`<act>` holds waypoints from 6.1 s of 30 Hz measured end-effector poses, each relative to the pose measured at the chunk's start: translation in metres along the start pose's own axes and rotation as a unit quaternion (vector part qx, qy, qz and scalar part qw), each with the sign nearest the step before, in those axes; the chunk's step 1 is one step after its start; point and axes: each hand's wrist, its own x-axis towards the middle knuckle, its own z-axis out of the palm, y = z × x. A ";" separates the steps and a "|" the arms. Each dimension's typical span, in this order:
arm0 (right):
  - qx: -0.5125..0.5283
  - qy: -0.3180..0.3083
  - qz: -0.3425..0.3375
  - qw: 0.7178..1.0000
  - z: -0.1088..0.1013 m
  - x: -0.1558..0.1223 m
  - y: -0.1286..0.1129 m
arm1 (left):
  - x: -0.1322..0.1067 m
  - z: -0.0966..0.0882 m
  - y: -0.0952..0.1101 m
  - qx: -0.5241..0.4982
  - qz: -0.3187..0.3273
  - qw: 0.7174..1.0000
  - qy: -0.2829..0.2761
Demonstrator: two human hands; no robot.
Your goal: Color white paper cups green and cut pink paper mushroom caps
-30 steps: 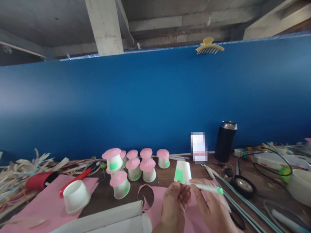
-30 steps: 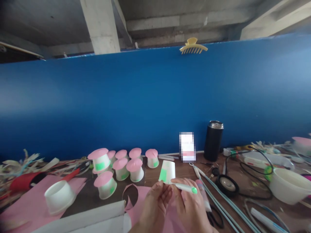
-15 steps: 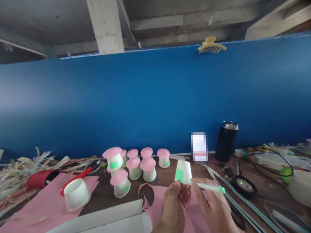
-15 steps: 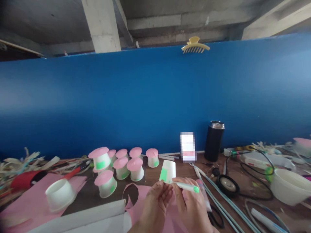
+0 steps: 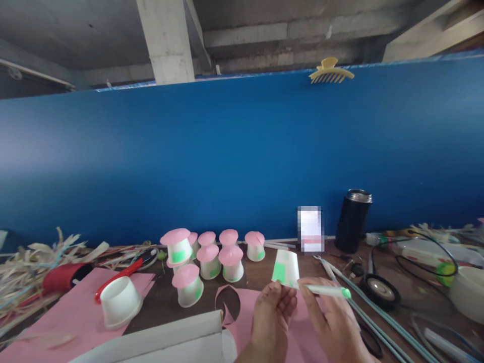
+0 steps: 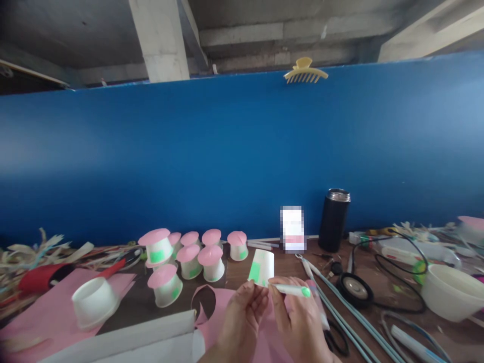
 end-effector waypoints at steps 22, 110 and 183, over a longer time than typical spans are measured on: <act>0.004 0.024 -0.006 1.000 -0.002 0.001 -0.004 | 0.003 -0.002 -0.001 -0.026 -0.007 0.999 0.018; 0.002 -0.006 0.002 1.000 0.002 -0.003 0.002 | 0.002 -0.001 0.001 -0.007 -0.022 1.000 -0.013; 0.053 0.024 0.029 0.998 0.000 -0.002 -0.003 | 0.003 -0.003 0.002 -0.018 -0.002 1.000 0.014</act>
